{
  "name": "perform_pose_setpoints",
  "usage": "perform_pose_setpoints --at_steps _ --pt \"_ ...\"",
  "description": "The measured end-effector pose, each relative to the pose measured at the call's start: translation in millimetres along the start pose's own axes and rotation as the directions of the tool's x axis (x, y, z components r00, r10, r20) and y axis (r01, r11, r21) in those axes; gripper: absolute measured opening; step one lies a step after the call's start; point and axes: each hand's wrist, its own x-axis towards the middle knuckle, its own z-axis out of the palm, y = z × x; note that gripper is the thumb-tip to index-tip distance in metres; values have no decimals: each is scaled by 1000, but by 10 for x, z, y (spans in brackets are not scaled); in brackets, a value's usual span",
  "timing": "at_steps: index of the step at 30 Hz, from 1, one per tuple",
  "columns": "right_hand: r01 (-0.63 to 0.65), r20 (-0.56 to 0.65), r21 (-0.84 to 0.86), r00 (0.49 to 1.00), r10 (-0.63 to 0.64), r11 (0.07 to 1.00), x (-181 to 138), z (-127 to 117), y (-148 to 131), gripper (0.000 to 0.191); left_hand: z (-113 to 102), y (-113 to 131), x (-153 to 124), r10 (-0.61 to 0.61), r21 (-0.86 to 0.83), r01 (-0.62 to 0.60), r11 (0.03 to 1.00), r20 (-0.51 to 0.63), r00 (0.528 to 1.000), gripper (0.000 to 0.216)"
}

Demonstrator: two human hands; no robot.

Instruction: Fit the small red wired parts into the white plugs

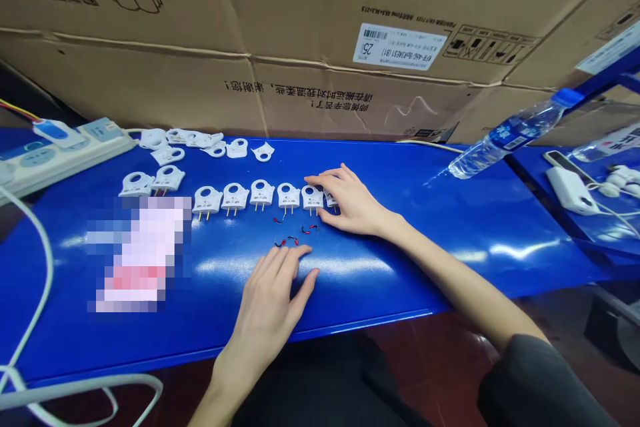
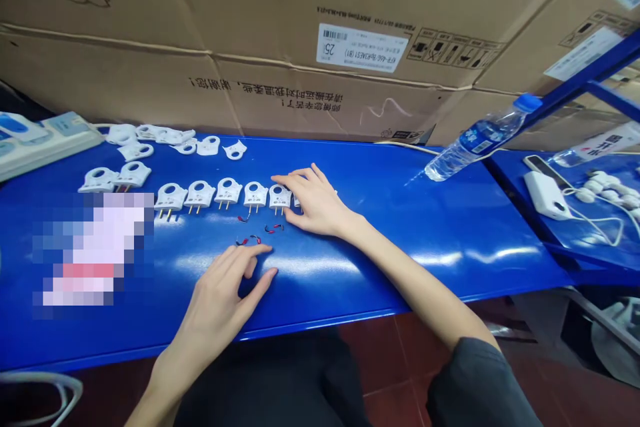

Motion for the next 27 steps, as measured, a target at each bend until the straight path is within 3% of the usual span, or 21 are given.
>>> perform_pose_setpoints --at_steps 7,13,16,21,27 --pt "28 -39 -13 999 -28 1000 -80 -209 -161 63 -16 12 1 -2 -72 -4 997 -87 996 24" --pt "108 120 144 985 -126 984 -278 -330 -424 56 -85 61 -23 43 -107 -83 991 -327 944 18" --pt "163 187 190 962 -199 968 -314 -261 -499 51 -98 65 -31 36 -107 -74 992 -323 946 18" --pt "176 226 142 952 -205 974 -319 -183 -524 36 -87 56 -14 35 -115 -64 991 -238 971 15" --pt "139 211 128 964 -164 982 -328 -310 -433 40 -89 62 -24 23 -114 -56 992 -273 962 16"
